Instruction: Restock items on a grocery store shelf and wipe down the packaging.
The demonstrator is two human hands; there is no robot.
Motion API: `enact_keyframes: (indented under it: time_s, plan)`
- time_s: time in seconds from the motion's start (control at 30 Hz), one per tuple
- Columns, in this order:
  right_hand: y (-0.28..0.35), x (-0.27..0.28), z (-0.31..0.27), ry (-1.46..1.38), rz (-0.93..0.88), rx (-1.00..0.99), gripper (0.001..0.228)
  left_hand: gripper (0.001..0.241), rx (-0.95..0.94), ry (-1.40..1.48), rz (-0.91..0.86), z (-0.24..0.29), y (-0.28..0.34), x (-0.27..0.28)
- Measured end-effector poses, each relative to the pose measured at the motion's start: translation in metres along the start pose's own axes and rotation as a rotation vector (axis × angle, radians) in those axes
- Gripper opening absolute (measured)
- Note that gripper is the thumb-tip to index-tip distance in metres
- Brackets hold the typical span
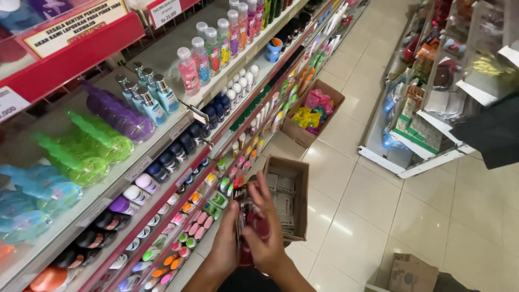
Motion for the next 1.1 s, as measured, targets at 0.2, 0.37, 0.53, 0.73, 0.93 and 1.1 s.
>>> enact_keyframes:
  time_s: [0.2, 0.37, 0.53, 0.73, 0.93, 1.1]
  plan:
    - [0.001, -0.036, -0.011, 0.012, 0.144, -0.130, 0.061, 0.058, -0.085, -0.250, 0.080, 0.025, 0.024, 0.022]
    - [0.014, -0.080, -0.056, 0.289, -0.056, 0.008, 0.073, 0.058, -0.198, -0.039, 0.096, 0.044, 0.039, 0.055]
    - [0.022, -0.087, -0.053, 0.570, -0.039, 0.037, 0.066, 0.052, -0.123, 0.112, 0.059, 0.023, 0.047, 0.084]
    - [0.019, -0.068, -0.064, 0.523, 0.394, -0.075, 0.029, 0.072, -0.558, -0.599, -0.168, 0.061, 0.103, 0.045]
    - [0.060, -0.143, -0.108, 0.569, 0.065, 0.127, 0.034, 0.075, -0.264, 0.596, -0.931, 0.008, 0.112, 0.119]
    - [0.051, -0.140, -0.110, 0.592, 0.078, 0.140, 0.031, 0.064, -0.056, 0.015, -0.046, 0.046, 0.139, 0.077]
Point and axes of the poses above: each hand's wrist, its own y-axis away from the middle knuckle, its own x-axis out of the back of the hand, z = x × y, the point moved 7 cm from there along -y, towards the middle knuckle, and after that the axes turned 7 degrees about -y, right-handed, at the moved point
